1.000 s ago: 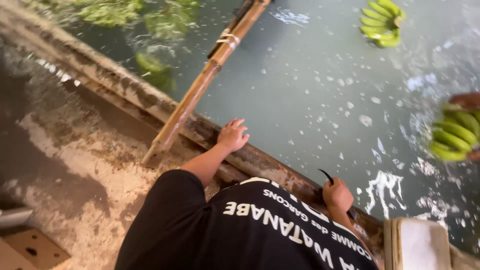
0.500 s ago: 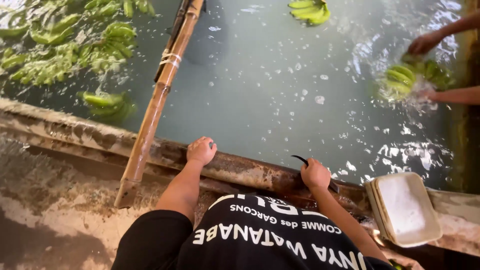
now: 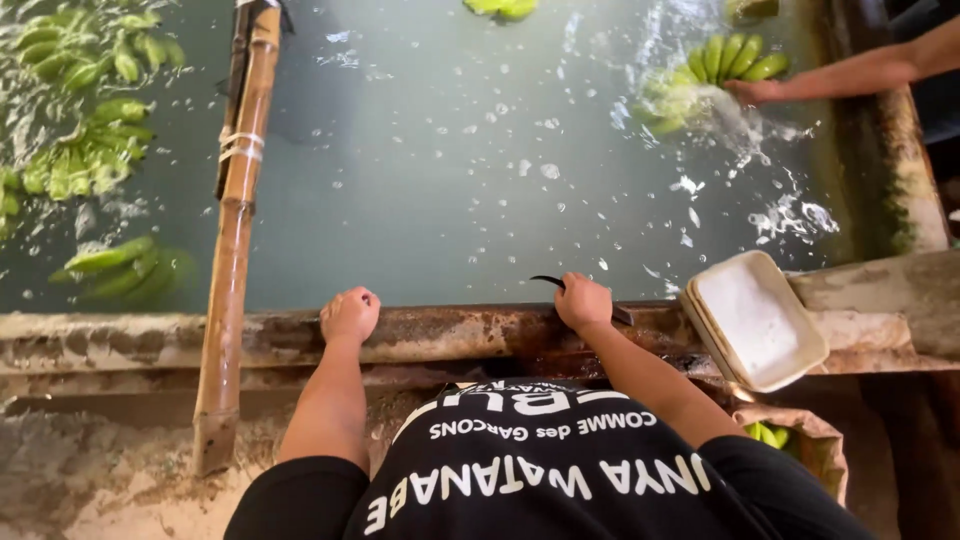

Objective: Wash bunches of green bananas in a water tank and trim them with a knife.

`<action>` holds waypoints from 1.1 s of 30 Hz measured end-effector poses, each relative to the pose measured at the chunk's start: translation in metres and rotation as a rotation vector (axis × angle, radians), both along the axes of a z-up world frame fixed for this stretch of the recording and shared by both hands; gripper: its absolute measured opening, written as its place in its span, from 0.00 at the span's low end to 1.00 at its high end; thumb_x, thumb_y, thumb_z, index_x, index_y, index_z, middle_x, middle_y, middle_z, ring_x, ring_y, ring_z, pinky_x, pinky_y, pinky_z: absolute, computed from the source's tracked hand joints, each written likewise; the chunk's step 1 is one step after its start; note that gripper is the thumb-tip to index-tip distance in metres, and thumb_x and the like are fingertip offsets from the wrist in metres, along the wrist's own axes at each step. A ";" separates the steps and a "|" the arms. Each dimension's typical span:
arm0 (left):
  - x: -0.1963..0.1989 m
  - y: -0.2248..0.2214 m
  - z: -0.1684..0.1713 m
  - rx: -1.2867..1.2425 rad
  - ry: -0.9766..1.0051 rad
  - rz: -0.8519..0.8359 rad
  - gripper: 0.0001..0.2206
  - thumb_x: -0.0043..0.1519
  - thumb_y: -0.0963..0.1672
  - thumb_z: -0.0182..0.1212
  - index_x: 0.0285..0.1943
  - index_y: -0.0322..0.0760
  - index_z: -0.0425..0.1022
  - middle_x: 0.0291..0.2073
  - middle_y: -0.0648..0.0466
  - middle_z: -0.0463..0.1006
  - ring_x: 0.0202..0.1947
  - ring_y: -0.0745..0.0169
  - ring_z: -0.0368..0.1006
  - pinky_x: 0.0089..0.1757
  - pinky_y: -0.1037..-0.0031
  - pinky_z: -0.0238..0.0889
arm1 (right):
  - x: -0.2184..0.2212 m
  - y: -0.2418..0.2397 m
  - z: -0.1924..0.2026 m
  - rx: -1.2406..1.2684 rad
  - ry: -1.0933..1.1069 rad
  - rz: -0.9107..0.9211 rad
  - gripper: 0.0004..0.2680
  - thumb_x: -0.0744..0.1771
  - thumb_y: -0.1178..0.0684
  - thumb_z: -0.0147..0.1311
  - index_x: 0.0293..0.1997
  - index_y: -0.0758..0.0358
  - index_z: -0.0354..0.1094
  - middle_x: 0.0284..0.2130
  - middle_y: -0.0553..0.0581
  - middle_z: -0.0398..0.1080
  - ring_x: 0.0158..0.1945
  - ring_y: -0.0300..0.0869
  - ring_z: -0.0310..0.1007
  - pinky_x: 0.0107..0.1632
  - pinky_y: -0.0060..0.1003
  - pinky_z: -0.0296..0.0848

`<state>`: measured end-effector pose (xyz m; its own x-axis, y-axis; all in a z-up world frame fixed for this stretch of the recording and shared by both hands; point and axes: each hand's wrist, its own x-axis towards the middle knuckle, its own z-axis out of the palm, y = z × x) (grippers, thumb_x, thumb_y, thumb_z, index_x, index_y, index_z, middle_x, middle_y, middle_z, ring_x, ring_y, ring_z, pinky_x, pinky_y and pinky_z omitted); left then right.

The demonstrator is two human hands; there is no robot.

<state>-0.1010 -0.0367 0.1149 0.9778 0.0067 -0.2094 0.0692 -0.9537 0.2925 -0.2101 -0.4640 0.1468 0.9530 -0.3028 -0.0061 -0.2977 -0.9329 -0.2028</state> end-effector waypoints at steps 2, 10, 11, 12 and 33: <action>-0.001 0.001 0.003 0.012 0.003 -0.010 0.11 0.62 0.51 0.56 0.43 0.49 0.82 0.46 0.54 0.83 0.52 0.47 0.74 0.52 0.58 0.65 | 0.000 0.001 -0.003 0.009 0.009 -0.015 0.08 0.65 0.48 0.53 0.36 0.60 0.71 0.38 0.58 0.75 0.40 0.58 0.76 0.42 0.55 0.73; 0.001 0.002 -0.002 0.025 0.023 0.014 0.11 0.62 0.51 0.55 0.44 0.51 0.83 0.46 0.55 0.83 0.52 0.48 0.74 0.54 0.59 0.64 | 0.000 -0.003 -0.003 0.035 0.023 0.019 0.07 0.66 0.48 0.52 0.38 0.59 0.70 0.38 0.58 0.74 0.40 0.59 0.75 0.42 0.54 0.73; 0.003 0.000 0.001 0.024 0.022 0.007 0.11 0.62 0.51 0.55 0.44 0.51 0.83 0.46 0.55 0.83 0.52 0.48 0.74 0.54 0.59 0.64 | 0.001 -0.003 -0.002 0.033 0.023 0.013 0.07 0.66 0.48 0.52 0.38 0.59 0.70 0.38 0.58 0.74 0.40 0.59 0.75 0.42 0.54 0.73; 0.002 0.000 0.004 0.028 0.037 0.015 0.12 0.62 0.51 0.55 0.44 0.51 0.83 0.46 0.55 0.83 0.52 0.48 0.74 0.54 0.60 0.64 | 0.000 -0.003 -0.003 0.032 0.033 0.020 0.07 0.66 0.49 0.52 0.38 0.59 0.70 0.38 0.58 0.74 0.40 0.59 0.75 0.42 0.54 0.73; 0.003 -0.001 0.004 0.048 0.084 0.030 0.12 0.63 0.51 0.53 0.46 0.52 0.83 0.46 0.53 0.83 0.52 0.48 0.75 0.55 0.60 0.63 | 0.000 -0.002 -0.005 0.022 0.016 0.026 0.06 0.66 0.49 0.51 0.37 0.59 0.70 0.37 0.58 0.74 0.39 0.58 0.74 0.43 0.53 0.72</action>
<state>-0.0975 -0.0377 0.1192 0.9559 0.0476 -0.2898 0.1202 -0.9637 0.2382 -0.2101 -0.4662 0.1422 0.9603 -0.2774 -0.0278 -0.2766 -0.9357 -0.2189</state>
